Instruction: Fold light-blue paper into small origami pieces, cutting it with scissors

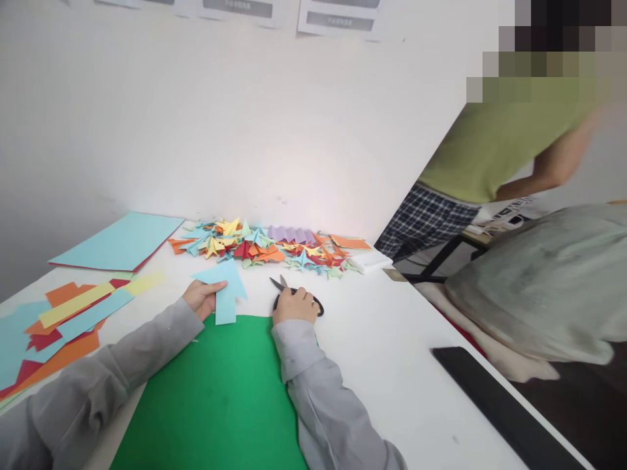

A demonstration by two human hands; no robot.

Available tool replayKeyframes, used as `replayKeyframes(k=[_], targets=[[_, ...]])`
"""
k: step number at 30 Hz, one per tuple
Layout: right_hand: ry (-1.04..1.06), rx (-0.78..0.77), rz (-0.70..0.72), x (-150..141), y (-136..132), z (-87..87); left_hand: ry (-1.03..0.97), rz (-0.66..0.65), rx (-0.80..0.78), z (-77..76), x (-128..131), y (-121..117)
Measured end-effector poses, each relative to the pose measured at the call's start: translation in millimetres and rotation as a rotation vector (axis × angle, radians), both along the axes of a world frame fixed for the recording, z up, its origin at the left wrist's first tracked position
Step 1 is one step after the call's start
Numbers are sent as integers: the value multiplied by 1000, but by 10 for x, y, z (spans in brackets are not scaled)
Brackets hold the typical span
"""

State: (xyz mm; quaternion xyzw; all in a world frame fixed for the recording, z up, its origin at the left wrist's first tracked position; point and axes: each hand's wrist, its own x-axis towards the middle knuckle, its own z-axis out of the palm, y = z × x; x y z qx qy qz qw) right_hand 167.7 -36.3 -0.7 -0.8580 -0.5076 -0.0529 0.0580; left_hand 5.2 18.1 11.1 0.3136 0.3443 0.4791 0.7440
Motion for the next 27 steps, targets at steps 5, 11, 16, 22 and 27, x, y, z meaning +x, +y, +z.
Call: replayKeyframes(k=[5,11,16,22,27], targets=[[-100,163,-11,31,-5,-34,2,-20,-15,16,-7,-11],[219,488,510,-212,-68,28,-24,-107,118,-78,16,-4],[660,559,594,-263,-26,-57,87,-180,148,-168,30,9],[854,622,466,-162,49,-109,286,-187,288,-230,47,19],[754,724,425,-80,93,-163,362,-62,412,-211,48,9]])
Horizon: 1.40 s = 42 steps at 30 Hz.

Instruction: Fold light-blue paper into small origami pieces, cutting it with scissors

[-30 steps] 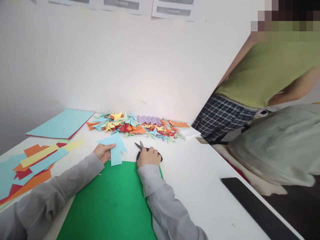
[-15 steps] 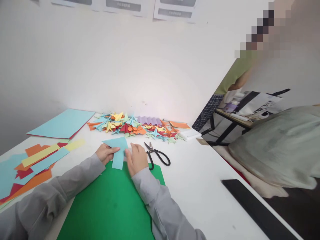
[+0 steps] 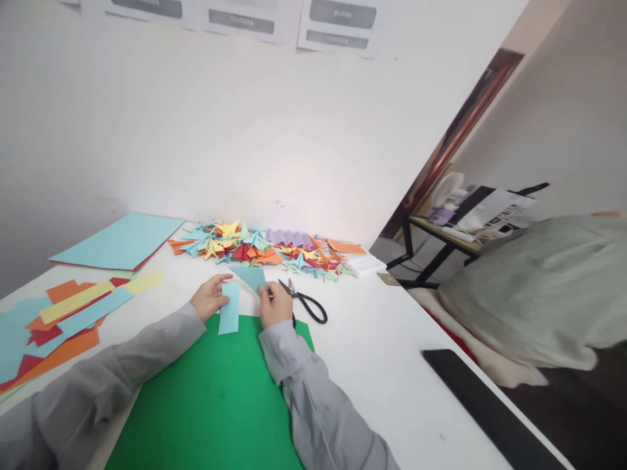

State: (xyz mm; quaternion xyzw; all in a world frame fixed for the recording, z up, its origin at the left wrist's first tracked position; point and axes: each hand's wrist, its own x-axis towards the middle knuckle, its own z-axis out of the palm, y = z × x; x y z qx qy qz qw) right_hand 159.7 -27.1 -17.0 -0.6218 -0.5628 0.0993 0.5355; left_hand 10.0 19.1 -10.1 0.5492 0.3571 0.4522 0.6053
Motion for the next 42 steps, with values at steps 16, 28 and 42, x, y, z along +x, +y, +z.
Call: replayKeyframes(k=[16,28,42], targets=[[-97,57,-3,-12,-28,5,1723,76,619,822,-1101,249],[278,50,233,-116,-28,2,86,58,-217,391,60,-139],[417,-101,251,-89,30,14,-501,-98,-427,107,175,26]])
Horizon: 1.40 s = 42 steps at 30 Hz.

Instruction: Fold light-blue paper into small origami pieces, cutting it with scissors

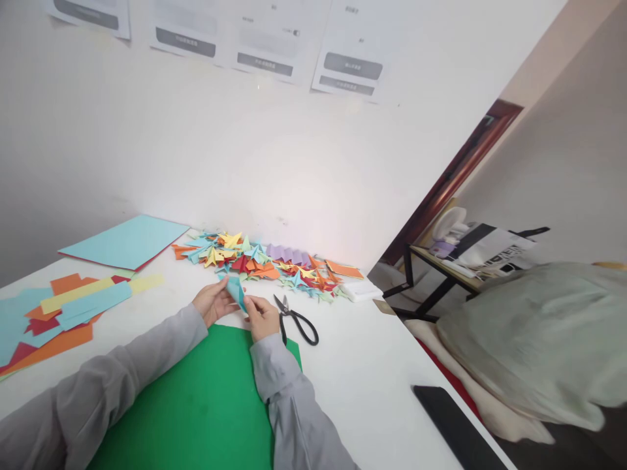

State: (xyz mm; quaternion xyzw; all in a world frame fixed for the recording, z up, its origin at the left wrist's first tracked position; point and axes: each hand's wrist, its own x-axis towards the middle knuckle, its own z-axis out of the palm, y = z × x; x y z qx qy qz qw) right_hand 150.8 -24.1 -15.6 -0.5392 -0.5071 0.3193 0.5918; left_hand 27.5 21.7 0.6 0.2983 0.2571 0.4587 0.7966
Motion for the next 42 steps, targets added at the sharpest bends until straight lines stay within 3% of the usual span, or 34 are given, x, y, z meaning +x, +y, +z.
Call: replayKeyframes(k=[6,11,19,24,28,31,34,39,42], targets=[[-98,-3,-162,96,45,-19,74,-15,-71,41,10,-25],[-149,10,-68,70,44,-79,286,100,5,-38,-27,63],[2,-61,-79,63,39,-127,253,63,53,-133,-59,150],[29,16,-60,-3,-15,-72,298,211,170,-93,-107,153],[-61,109,-106,-11,-29,-31,243,52,290,-44,-172,85],[-110,123,-147,23,-30,-7,349,-129,281,-47,-198,59],[-96,22,-85,46,-27,10,389,-127,301,-67,-195,77],[201,-225,87,64,15,-3,334,-253,207,-25,-226,103],[475,-179,228,106,41,14,229,-346,164,60,-296,88]])
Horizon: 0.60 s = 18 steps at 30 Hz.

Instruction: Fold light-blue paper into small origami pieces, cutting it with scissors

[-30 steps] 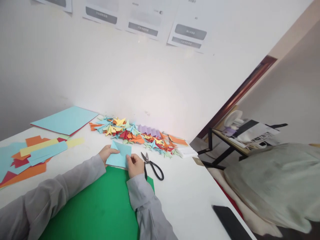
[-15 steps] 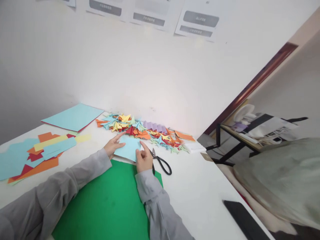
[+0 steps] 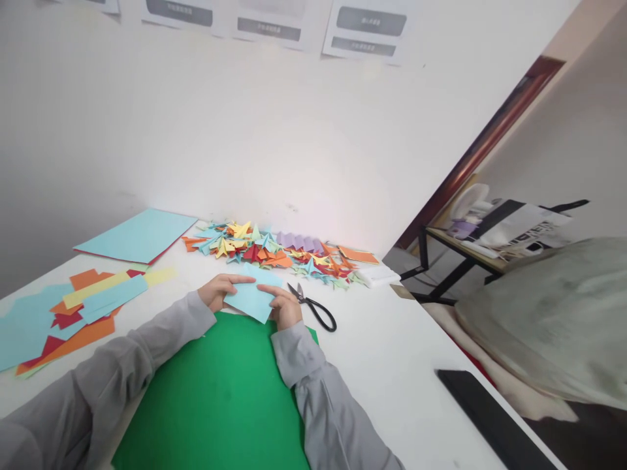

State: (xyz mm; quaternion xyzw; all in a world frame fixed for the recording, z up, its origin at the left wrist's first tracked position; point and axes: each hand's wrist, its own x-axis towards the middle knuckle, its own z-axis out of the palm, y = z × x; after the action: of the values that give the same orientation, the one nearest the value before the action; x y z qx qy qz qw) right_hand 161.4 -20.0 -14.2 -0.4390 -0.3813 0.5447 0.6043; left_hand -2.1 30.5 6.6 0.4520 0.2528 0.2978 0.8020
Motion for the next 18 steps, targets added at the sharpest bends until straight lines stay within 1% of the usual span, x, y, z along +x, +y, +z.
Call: replayKeyframes(k=[2,4,5,7,9,11,14,16,18], targets=[[121,32,81,33,1,37,-117,-67,-39,49,-40,-13],[169,22,152,53,-11,77,-194,-133,-53,68,-53,-22],[179,16,166,56,-20,90,-215,-150,-46,64,-47,-24],[184,15,140,49,-33,92,-200,-142,-17,36,-15,-28],[144,33,76,34,-33,63,-116,-88,12,-4,32,-37],[61,66,8,21,-19,18,-32,-17,40,-39,77,-50],[-99,123,-63,7,10,-29,20,59,100,-76,120,-57],[-222,149,-91,-1,18,-28,43,132,167,-98,130,-41],[-335,180,-109,-12,12,-7,101,219,299,-118,128,-12]])
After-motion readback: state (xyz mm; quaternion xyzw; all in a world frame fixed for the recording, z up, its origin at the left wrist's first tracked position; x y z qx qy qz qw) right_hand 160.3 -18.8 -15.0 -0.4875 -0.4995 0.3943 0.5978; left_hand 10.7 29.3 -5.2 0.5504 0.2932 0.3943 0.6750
